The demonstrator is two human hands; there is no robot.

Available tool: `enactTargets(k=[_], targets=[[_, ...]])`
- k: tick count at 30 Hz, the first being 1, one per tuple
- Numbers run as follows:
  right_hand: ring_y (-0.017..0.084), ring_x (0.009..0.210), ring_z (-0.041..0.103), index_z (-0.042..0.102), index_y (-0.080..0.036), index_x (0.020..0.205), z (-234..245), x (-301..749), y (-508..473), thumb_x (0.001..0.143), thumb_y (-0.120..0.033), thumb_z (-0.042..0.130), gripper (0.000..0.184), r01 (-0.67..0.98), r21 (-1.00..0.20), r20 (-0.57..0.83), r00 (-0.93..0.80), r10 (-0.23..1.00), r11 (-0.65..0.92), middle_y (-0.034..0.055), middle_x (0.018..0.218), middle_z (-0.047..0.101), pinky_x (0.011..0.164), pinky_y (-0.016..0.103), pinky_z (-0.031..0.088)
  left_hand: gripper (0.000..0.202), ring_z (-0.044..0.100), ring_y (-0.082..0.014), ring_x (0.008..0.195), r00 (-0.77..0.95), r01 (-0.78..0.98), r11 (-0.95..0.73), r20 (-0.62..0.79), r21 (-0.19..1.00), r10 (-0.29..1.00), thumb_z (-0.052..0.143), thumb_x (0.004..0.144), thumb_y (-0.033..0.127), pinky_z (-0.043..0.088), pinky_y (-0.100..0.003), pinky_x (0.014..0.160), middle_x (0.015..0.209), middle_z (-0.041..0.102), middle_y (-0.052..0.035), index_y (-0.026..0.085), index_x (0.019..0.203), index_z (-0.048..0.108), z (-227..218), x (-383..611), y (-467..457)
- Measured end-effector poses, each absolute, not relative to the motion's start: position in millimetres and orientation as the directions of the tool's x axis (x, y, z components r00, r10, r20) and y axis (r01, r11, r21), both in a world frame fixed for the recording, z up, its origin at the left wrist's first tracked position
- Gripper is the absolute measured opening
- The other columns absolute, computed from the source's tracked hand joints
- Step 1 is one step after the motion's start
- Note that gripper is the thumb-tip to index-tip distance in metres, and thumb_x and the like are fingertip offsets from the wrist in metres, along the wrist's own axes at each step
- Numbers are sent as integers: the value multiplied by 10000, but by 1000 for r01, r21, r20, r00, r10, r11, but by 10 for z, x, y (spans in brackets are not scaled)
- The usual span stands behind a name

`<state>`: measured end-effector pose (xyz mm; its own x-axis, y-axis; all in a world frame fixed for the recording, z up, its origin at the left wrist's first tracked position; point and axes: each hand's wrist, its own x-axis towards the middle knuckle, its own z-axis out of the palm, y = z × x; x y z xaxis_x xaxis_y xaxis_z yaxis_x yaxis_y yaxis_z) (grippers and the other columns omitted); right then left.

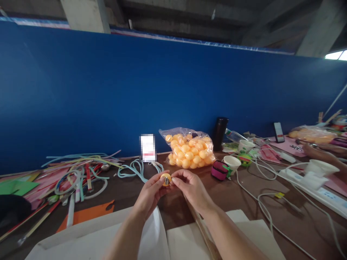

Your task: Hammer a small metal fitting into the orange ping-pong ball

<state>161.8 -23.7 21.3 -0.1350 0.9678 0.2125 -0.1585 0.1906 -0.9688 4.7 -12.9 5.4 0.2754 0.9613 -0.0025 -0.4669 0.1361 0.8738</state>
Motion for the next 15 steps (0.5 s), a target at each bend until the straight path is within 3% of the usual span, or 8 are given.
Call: enactTargets(k=[3, 6, 10, 15], targets=[[178, 803, 659, 681, -175, 825, 208, 1639, -208, 725, -307, 750, 179, -358, -933, 102, -172, 980, 35, 20, 807, 705, 799, 322, 512, 390, 646, -175, 830, 266, -472, 141, -12, 870, 964, 674, 798, 321, 523, -278, 737, 983, 679, -111, 130, 1137, 645, 58, 44, -131], [147, 756, 664, 659, -172, 787, 187, 1646, -187, 662, -267, 805, 215, -458, -887, 30, -181, 983, -57, -2, 774, 696, 778, 283, 497, 386, 649, -175, 840, 258, -482, 146, -19, 864, 966, 675, 799, 316, 529, -272, 740, 983, 679, -108, 140, 1141, 644, 58, 38, -128], [126, 717, 657, 645, -166, 760, 178, 1644, -179, 627, -221, 825, 230, -503, -861, 7, -171, 985, -81, -14, 756, 687, 753, 260, 502, 383, 651, -169, 821, 260, -485, 156, -28, 861, 965, 675, 801, 307, 531, -270, 734, 971, 681, -105, 140, 1145, 642, 73, 36, -132], [140, 710, 655, 642, -161, 763, 197, 1643, -195, 646, -275, 820, 242, -479, -873, 3, -183, 983, -86, 4, 735, 693, 743, 295, 535, 398, 651, -165, 815, 273, -494, 168, -31, 853, 962, 699, 778, 308, 521, -269, 737, 984, 684, -110, 138, 1134, 650, 90, 40, -141]])
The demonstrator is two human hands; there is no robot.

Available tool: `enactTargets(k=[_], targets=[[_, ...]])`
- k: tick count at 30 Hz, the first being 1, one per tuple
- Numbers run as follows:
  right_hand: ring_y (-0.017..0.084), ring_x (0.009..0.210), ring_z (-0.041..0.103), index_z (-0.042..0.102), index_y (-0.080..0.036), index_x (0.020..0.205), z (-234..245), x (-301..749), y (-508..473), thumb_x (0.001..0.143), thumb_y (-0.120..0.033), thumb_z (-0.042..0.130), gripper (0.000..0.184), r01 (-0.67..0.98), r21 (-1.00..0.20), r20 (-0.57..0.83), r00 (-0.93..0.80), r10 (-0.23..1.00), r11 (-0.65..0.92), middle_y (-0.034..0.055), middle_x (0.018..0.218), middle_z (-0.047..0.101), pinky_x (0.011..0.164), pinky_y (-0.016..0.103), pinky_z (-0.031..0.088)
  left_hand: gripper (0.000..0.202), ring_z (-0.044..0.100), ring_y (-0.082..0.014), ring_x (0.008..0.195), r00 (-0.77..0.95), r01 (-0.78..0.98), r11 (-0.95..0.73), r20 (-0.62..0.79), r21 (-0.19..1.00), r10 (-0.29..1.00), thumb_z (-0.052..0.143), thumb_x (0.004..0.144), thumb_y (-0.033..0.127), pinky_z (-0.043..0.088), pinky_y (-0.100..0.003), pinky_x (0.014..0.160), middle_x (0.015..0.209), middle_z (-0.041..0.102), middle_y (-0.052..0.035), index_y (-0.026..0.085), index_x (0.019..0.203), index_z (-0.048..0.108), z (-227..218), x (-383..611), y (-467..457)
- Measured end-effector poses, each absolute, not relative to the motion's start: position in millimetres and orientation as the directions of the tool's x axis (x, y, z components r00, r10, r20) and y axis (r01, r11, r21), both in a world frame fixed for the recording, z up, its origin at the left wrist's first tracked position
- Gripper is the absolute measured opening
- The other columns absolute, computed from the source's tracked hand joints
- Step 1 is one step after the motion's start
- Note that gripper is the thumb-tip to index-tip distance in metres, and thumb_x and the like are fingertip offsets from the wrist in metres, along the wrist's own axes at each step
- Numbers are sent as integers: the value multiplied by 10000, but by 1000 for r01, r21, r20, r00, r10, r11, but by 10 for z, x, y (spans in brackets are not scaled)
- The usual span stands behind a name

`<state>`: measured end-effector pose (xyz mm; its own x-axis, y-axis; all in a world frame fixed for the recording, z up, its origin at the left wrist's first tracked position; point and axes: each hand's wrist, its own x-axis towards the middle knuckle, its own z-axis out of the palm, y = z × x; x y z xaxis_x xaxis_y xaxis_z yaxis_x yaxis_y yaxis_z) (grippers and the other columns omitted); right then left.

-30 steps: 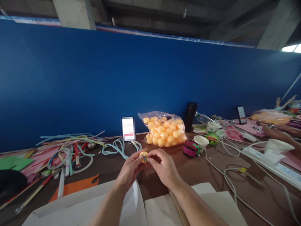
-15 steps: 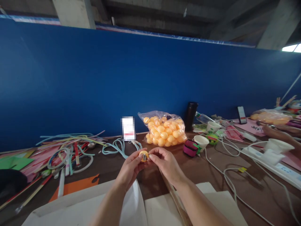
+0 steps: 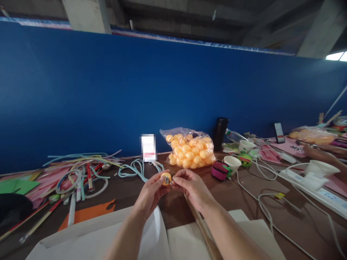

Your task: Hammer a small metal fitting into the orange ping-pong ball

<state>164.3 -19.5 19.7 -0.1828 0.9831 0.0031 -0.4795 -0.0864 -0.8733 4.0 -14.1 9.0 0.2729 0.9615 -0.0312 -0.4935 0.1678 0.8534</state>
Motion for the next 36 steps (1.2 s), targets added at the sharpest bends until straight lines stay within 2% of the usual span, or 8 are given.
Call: enactTargets(k=[5, 8, 13, 18, 23, 30, 36], targets=[[128, 691, 643, 672, -150, 817, 190, 1649, -201, 660, -294, 816, 258, -455, -887, 8, -184, 983, -78, 8, 715, 686, 689, 268, 552, 397, 642, -169, 829, 293, -481, 164, -18, 861, 956, 674, 800, 322, 509, -283, 757, 981, 683, -112, 137, 1150, 640, 83, 38, -135], [117, 646, 630, 691, -148, 824, 185, 1649, -204, 671, -311, 807, 252, -415, -906, -8, -177, 984, -81, 21, 726, 695, 601, 235, 545, 387, 640, -171, 819, 295, -482, 152, -3, 863, 955, 672, 801, 322, 505, -290, 753, 965, 682, -106, 139, 1140, 642, 82, 39, -134], [92, 594, 606, 719, -145, 841, 203, 1645, -217, 678, -342, 793, 266, -387, -918, -10, -195, 981, -86, 50, 811, 720, 487, 173, 484, 412, 635, -185, 833, 304, -479, 156, -3, 864, 953, 693, 778, 343, 493, -305, 761, 947, 682, -107, 138, 1133, 647, 99, 45, -146], [70, 532, 571, 727, -153, 858, 202, 1663, -203, 686, -322, 790, 248, -406, -905, -28, -233, 972, -124, 41, 774, 719, 400, 134, 398, 387, 606, -143, 747, 301, -462, 155, -10, 873, 954, 706, 767, 346, 472, -263, 702, 888, 671, -87, 134, 1087, 661, 116, 49, -156], [53, 497, 532, 715, -146, 809, 186, 1677, -182, 683, -307, 794, 220, -424, -892, -47, -253, 966, -154, 28, 734, 706, 375, 125, 356, 302, 576, -132, 733, 322, -433, 126, 23, 892, 947, 677, 795, 351, 455, -248, 666, 856, 640, -74, 128, 1000, 670, 104, 44, -154], [40, 472, 490, 709, -146, 762, 196, 1670, -186, 679, -294, 798, 192, -421, -893, -44, -263, 964, -156, 17, 708, 696, 352, 123, 295, 331, 551, -123, 716, 349, -423, 128, 31, 897, 937, 660, 810, 353, 440, -249, 673, 843, 628, -75, 117, 1042, 669, 101, 40, -153], [33, 454, 465, 710, -145, 765, 193, 1670, -188, 688, -296, 796, 190, -399, -906, -32, -263, 964, -139, 15, 693, 686, 346, 118, 295, 351, 535, -112, 686, 352, -428, 128, 35, 895, 935, 660, 809, 360, 431, -243, 658, 823, 625, -72, 112, 1057, 673, 89, 33, -150]])
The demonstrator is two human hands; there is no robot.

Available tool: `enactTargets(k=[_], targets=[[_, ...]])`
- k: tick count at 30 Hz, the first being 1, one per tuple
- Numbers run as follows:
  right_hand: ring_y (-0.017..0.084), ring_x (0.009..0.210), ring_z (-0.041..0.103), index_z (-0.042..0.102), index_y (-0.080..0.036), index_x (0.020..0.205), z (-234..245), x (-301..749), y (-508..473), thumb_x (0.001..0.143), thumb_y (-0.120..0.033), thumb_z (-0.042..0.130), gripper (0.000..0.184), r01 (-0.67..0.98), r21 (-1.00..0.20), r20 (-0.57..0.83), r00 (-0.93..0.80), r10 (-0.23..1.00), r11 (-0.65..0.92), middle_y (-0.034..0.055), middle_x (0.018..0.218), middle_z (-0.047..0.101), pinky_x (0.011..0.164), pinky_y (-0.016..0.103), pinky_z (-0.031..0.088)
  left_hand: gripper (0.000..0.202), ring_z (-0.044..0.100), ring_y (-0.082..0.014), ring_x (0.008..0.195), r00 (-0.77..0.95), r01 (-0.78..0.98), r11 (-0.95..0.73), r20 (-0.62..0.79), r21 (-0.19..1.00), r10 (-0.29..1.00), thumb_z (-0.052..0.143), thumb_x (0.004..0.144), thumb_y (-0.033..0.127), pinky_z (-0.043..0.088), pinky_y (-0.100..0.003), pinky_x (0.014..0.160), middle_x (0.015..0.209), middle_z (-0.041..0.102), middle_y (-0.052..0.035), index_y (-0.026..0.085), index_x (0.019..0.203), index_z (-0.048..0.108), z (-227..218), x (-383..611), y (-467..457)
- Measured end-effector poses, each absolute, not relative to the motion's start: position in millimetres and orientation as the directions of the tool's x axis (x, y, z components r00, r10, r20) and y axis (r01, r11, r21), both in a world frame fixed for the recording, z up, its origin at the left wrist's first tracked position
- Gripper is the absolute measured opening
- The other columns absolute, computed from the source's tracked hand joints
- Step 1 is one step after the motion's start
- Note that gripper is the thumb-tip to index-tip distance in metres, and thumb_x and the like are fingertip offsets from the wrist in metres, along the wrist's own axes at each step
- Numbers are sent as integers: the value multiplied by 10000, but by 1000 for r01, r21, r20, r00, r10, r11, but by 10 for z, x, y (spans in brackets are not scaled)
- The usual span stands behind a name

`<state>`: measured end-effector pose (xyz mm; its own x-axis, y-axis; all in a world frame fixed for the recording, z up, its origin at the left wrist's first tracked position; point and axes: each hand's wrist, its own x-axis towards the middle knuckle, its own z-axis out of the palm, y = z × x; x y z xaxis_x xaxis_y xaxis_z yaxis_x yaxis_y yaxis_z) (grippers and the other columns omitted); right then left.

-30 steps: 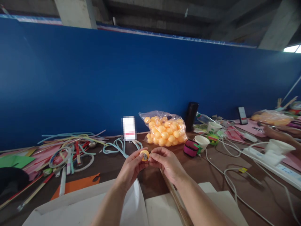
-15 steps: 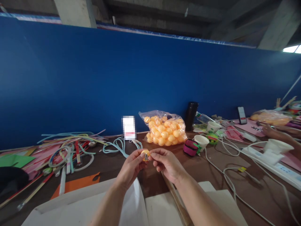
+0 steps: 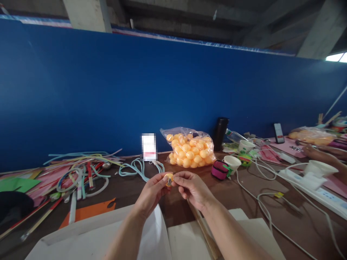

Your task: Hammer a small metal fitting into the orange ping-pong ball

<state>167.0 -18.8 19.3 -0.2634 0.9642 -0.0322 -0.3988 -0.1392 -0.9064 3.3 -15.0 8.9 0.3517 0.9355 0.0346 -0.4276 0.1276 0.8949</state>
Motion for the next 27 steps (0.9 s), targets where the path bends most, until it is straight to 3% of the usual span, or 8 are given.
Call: enactTargets(k=[27], targets=[[32, 452, 433, 685, -149, 717, 145, 1679, -158, 664, -283, 812, 192, -396, -905, -45, -276, 960, -156, 0, 666, 666, 363, 134, 331, 392, 557, -148, 746, 355, -395, 141, 10, 908, 935, 632, 829, 372, 470, -278, 691, 851, 642, -99, 103, 1113, 662, 43, 32, -130]])
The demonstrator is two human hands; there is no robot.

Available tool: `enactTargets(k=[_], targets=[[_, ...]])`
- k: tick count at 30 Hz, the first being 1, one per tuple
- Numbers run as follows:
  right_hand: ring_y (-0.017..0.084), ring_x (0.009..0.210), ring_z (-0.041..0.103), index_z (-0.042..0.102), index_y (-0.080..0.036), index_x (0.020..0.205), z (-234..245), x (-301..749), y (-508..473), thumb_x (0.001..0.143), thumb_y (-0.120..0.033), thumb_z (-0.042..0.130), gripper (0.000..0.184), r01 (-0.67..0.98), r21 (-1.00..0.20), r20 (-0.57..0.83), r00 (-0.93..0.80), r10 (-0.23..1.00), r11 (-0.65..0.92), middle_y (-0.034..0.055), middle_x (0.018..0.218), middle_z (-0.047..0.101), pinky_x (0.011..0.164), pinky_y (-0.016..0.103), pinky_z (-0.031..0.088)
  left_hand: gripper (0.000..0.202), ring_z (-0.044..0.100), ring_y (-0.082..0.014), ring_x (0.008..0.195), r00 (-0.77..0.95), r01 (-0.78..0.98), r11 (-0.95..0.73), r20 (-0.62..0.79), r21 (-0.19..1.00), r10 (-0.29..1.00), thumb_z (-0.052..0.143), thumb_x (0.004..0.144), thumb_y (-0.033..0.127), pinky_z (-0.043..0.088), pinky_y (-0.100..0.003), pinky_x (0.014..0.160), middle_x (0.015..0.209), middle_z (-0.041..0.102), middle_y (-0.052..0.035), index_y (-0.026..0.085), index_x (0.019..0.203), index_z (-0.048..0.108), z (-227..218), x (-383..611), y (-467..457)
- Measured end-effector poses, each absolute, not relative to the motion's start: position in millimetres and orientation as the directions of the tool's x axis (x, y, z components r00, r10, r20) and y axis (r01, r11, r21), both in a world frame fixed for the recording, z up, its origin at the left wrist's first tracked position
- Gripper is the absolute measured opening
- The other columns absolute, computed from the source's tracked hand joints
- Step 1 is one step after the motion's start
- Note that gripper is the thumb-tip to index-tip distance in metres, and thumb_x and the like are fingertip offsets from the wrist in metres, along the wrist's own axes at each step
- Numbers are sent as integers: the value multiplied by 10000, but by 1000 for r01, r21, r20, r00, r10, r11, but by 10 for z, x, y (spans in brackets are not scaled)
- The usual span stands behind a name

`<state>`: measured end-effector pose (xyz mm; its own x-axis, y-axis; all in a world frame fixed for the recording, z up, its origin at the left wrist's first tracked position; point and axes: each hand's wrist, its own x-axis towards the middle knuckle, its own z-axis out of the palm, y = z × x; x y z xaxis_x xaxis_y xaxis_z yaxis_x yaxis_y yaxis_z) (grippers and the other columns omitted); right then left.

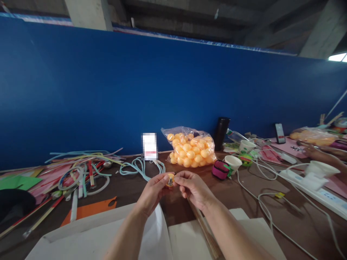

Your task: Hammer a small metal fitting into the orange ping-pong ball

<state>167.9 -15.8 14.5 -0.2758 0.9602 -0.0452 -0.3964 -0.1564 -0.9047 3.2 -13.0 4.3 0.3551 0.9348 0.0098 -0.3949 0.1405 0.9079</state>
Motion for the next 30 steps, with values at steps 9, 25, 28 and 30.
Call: enactTargets(k=[9, 25, 28, 30], targets=[[33, 448, 431, 676, -145, 717, 144, 1697, -155, 669, -274, 808, 190, -395, -903, -50, -296, 954, -170, 4, 665, 665, 374, 140, 336, 407, 549, -143, 709, 360, -388, 151, -1, 909, 933, 642, 814, 396, 473, -270, 660, 825, 639, -97, 96, 1087, 675, 63, 53, -139], [34, 449, 430, 638, -146, 715, 144, 1703, -158, 659, -295, 815, 238, -390, -905, -47, -305, 951, -170, 0, 663, 657, 373, 138, 333, 415, 543, -149, 707, 363, -388, 143, 9, 910, 932, 661, 785, 434, 465, -262, 633, 799, 632, -92, 102, 1031, 696, 88, 60, -148], [37, 450, 427, 635, -152, 714, 147, 1703, -157, 650, -303, 823, 249, -387, -905, -55, -299, 953, -174, 0, 661, 653, 374, 139, 331, 427, 546, -150, 696, 355, -388, 146, 1, 910, 935, 683, 762, 442, 461, -261, 623, 787, 635, -91, 99, 1015, 701, 101, 63, -153], [39, 450, 426, 632, -154, 713, 149, 1705, -156, 651, -302, 822, 249, -381, -908, -58, -299, 953, -174, -1, 658, 651, 374, 139, 330, 433, 545, -149, 693, 358, -389, 149, 1, 909, 934, 688, 755, 447, 463, -263, 625, 786, 635, -91, 99, 1012, 703, 105, 62, -154]])
